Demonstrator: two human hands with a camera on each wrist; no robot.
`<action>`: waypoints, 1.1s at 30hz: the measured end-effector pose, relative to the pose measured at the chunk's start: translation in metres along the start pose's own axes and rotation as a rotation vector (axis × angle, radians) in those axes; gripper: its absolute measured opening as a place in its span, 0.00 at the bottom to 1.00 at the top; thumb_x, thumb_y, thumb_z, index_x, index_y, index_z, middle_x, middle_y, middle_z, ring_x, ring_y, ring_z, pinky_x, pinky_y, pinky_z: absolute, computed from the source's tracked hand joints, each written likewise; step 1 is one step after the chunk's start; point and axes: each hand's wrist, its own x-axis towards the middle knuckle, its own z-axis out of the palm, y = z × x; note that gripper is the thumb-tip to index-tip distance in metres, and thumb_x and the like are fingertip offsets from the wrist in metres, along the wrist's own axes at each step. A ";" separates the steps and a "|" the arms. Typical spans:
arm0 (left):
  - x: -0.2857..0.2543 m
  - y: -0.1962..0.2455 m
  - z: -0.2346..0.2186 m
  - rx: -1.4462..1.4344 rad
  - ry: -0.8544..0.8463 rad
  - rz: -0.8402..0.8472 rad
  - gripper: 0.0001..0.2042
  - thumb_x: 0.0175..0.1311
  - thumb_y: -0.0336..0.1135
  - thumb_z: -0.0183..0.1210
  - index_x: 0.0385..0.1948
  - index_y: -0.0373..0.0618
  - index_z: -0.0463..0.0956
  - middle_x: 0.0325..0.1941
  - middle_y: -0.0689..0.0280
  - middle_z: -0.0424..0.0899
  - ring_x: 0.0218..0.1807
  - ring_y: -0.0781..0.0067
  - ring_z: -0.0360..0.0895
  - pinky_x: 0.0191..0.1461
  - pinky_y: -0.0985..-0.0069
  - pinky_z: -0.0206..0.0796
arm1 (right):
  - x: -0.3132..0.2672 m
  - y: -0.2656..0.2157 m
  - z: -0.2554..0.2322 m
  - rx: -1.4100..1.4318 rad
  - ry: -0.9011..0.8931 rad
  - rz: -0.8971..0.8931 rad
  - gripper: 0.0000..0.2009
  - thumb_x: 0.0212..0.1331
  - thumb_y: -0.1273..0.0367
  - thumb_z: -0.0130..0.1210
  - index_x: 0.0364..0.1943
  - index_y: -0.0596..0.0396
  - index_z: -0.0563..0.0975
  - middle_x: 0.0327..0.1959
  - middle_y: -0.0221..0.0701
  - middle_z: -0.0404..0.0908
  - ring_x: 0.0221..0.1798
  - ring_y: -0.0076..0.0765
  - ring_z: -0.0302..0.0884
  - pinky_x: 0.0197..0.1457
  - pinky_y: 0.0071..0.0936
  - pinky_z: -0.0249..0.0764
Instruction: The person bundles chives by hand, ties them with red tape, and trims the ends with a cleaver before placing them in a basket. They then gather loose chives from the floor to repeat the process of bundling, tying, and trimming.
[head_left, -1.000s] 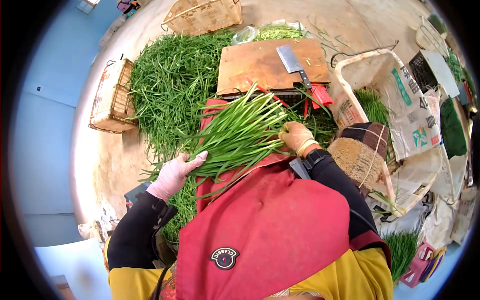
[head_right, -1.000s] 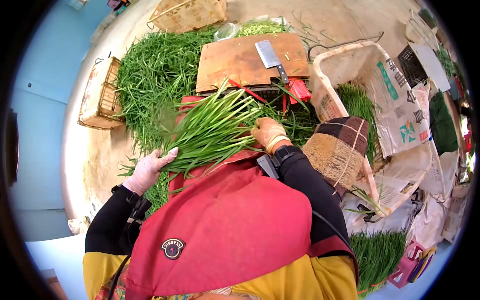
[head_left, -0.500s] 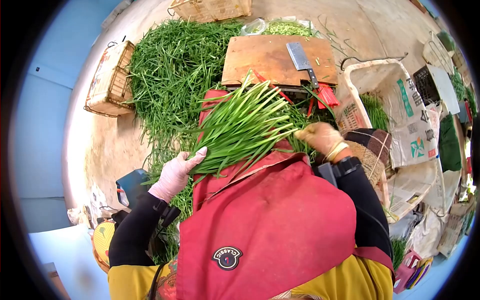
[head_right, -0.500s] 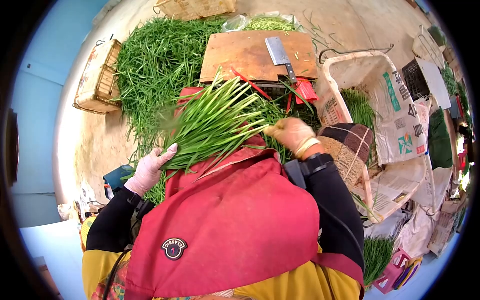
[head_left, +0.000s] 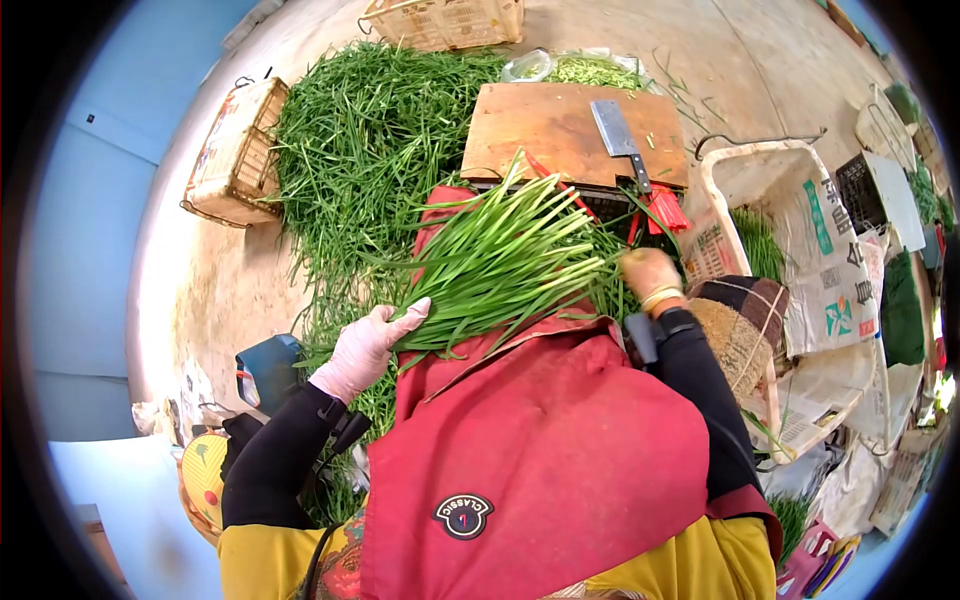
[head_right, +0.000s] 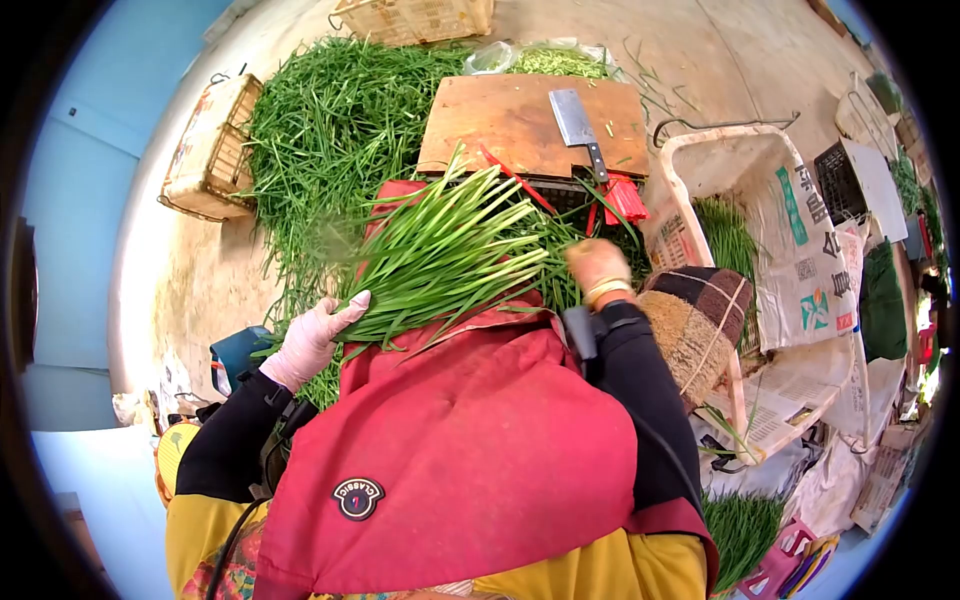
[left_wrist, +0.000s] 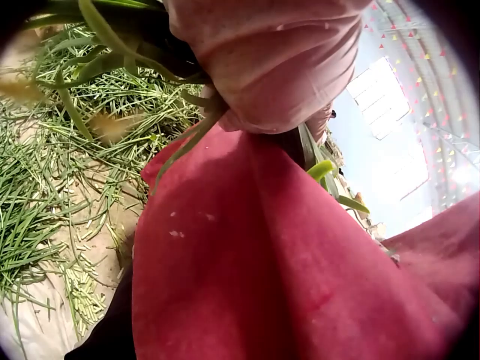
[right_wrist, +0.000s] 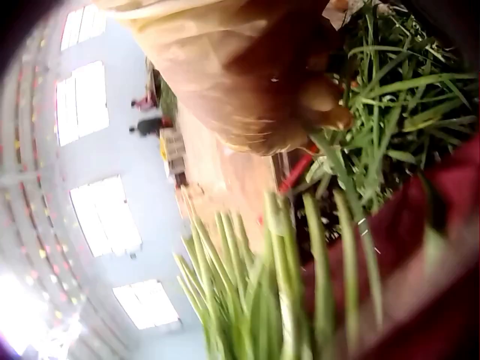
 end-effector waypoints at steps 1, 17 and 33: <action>0.000 0.000 0.000 0.000 -0.010 -0.009 0.45 0.46 0.15 0.50 0.68 0.77 0.58 0.50 0.46 0.76 0.43 0.46 0.81 0.43 0.61 0.76 | 0.018 0.025 -0.006 -0.140 0.029 -0.063 0.16 0.57 0.58 0.49 0.31 0.56 0.83 0.38 0.49 0.82 0.44 0.57 0.80 0.52 0.45 0.74; -0.004 0.009 -0.005 -0.163 -0.002 -0.001 0.40 0.44 0.17 0.57 0.64 0.66 0.66 0.48 0.52 0.78 0.43 0.46 0.80 0.40 0.62 0.74 | -0.005 -0.015 0.013 -0.019 -0.576 -0.240 0.25 0.57 0.51 0.61 0.51 0.55 0.79 0.46 0.40 0.84 0.50 0.39 0.80 0.55 0.32 0.72; 0.001 0.006 -0.006 -0.141 -0.013 0.002 0.41 0.47 0.17 0.51 0.66 0.72 0.63 0.45 0.52 0.77 0.39 0.48 0.80 0.38 0.61 0.75 | 0.008 -0.096 -0.015 0.083 -0.648 -0.289 0.19 0.51 0.59 0.61 0.43 0.59 0.80 0.36 0.41 0.84 0.39 0.41 0.81 0.44 0.33 0.74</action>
